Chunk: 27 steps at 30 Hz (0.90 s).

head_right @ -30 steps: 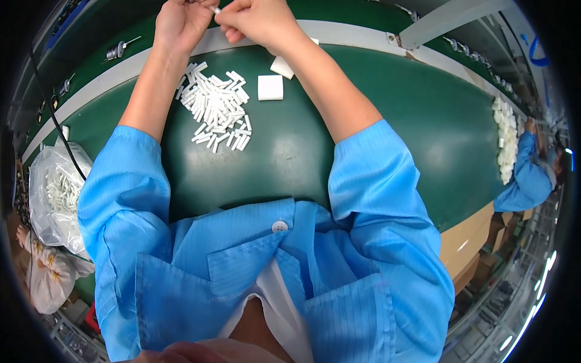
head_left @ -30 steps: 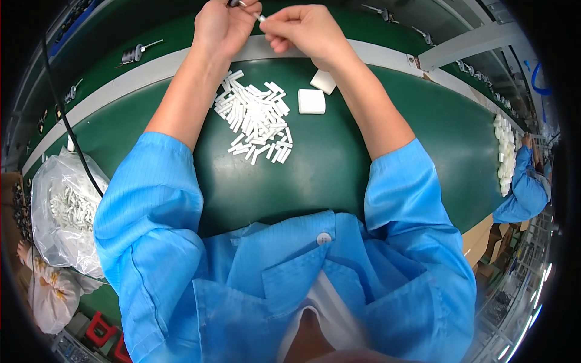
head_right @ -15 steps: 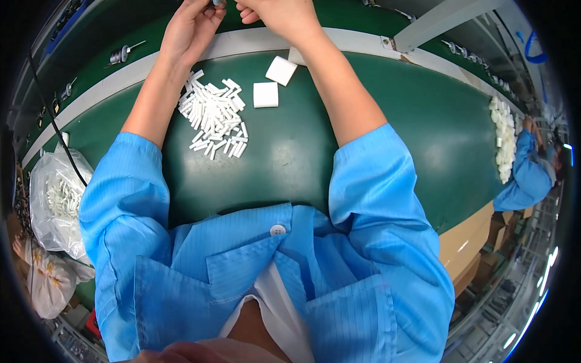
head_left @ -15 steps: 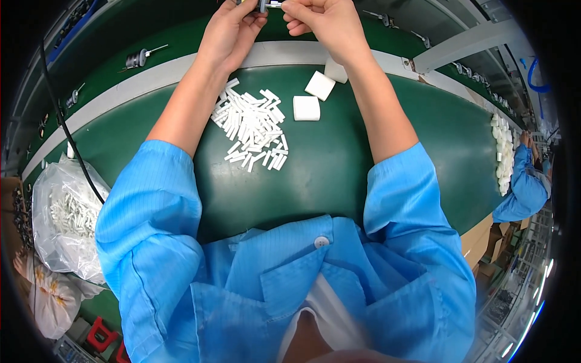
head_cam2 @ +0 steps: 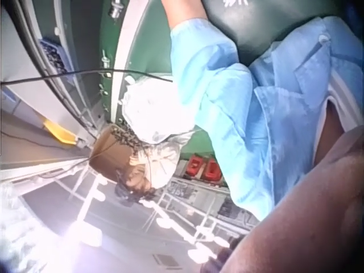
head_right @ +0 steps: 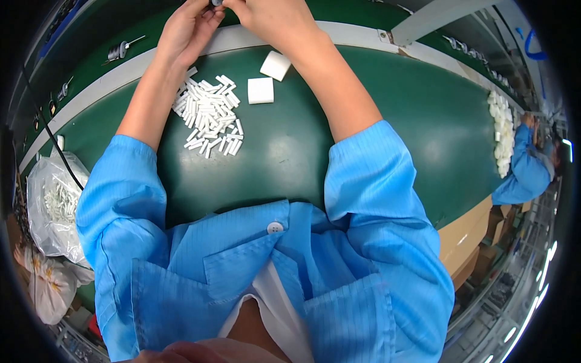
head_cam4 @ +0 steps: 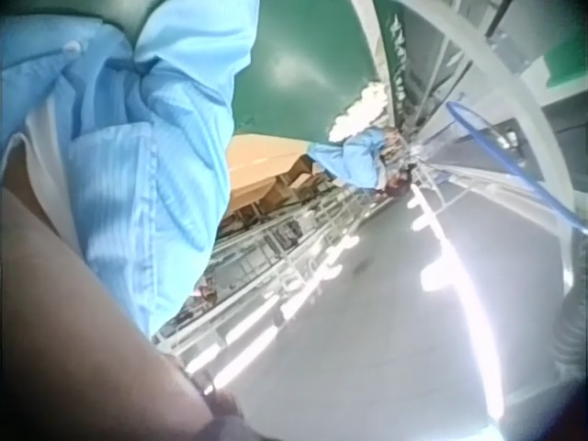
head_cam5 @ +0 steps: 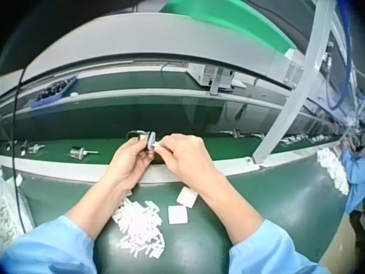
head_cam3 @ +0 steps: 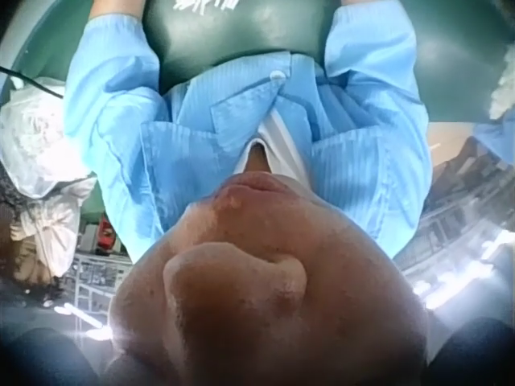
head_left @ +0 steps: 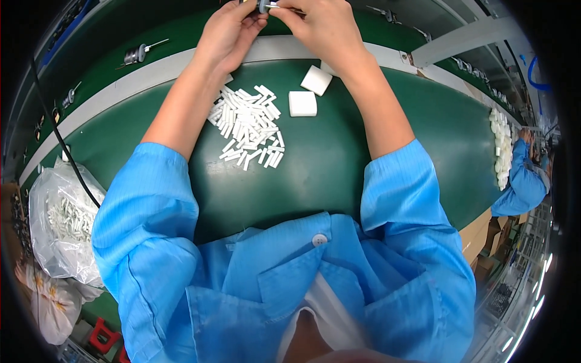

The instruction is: The person assembles small electronic components by inserting white plastic parts into a green circuit board structure by hand.

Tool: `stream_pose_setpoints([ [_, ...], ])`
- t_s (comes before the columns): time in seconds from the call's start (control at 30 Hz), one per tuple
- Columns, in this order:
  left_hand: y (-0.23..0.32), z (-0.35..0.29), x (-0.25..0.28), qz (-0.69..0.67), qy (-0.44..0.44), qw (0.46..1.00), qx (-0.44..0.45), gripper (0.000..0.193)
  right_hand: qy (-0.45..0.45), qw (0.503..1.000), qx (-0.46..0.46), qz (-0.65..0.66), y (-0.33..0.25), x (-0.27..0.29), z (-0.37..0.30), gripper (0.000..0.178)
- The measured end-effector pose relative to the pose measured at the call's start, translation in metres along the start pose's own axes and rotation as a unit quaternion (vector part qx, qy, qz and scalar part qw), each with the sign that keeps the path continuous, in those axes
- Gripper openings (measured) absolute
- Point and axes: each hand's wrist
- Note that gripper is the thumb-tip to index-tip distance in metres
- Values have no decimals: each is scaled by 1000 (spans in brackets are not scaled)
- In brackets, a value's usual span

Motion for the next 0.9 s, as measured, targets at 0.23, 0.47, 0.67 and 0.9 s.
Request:
stream_pose_setpoints([
  [0.23, 17, 2, 10, 126, -15, 992, 17, 9, -151, 911, -382, -31, 21, 67, -27, 49],
  [0.47, 0, 8, 15, -167, -318, 933, -15, 9, -158, 891, -412, -111, -13, 39, -59, 65],
  [0.67, 1, 1, 6, 63, -1, 997, 36, 7, -129, 949, -275, -83, 19, 10, -30, 41],
  [0.9, -12, 11, 39, -77, -107, 991, 22, 11, -167, 942, -290, -14, 17, -13, -18, 19],
])
Point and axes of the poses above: each hand's wrist, its own z-axis towards the middle knuckle, its own x-axis out of the back of the hand, y = z × x, and after that the axes turned 9 degrees about z, right-handed
